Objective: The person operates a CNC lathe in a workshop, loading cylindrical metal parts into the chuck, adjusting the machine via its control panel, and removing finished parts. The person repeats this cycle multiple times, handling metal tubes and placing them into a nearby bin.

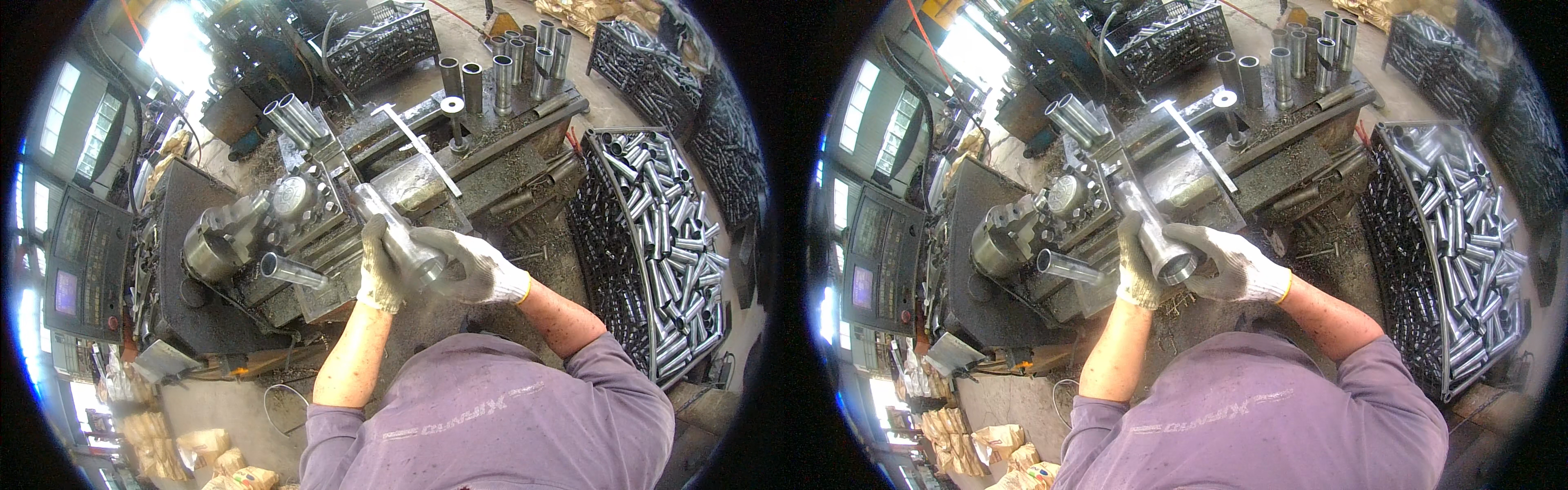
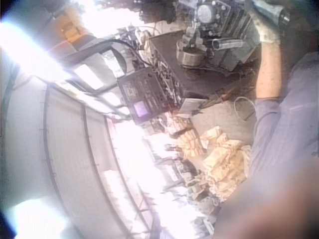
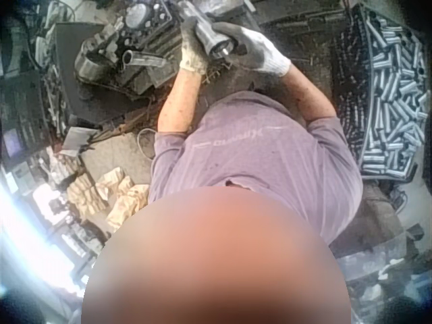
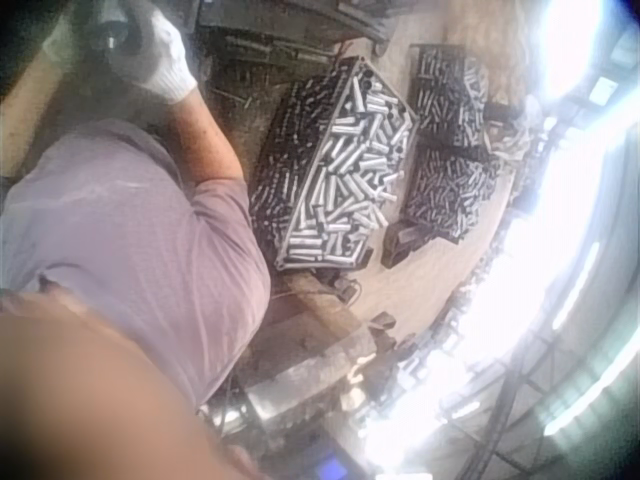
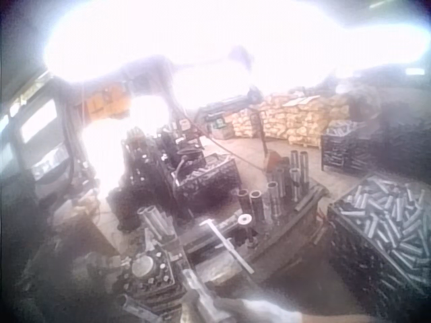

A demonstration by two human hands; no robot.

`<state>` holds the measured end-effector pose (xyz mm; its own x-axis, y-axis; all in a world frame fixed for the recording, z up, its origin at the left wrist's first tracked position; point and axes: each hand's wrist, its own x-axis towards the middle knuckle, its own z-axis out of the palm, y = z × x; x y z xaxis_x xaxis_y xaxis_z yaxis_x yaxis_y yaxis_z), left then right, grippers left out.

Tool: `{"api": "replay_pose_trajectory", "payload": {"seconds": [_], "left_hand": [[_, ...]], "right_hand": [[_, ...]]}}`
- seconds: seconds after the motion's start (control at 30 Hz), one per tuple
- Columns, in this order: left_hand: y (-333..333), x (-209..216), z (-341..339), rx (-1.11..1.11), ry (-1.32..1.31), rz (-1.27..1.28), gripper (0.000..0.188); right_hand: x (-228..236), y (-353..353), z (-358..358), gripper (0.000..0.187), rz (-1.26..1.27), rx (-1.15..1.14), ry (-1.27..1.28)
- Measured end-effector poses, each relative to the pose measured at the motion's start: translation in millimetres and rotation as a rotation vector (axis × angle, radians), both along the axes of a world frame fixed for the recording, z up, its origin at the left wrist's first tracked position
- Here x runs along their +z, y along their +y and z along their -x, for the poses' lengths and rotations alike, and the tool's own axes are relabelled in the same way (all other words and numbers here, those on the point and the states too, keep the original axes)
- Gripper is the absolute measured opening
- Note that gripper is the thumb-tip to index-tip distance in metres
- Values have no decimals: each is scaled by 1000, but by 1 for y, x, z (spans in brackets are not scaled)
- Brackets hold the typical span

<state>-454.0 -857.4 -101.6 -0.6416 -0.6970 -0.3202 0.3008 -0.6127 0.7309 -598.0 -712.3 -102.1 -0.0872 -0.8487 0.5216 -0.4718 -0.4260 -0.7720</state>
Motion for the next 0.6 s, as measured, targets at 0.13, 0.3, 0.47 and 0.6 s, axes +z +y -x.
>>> {"api": "replay_pose_trajectory", "payload": {"seconds": [0.13, 0.3, 0.47, 0.6], "left_hand": [[2, 1, -2, -34, 26, -54, 76], [2, 3, -4, -51, 13, -59, 73], [-1, -5, -6, -36, 5, -37, 75], [-3, -10, -6, -71, 14, 13, 79]], "right_hand": [[0, 0, -1, 81, 8, 3, 0], [1, 0, -2, 80, 24, -3, 6], [3, 1, -3, 80, -6, -2, -7], [2, 1, -3, 80, -14, -3, -25]]}}
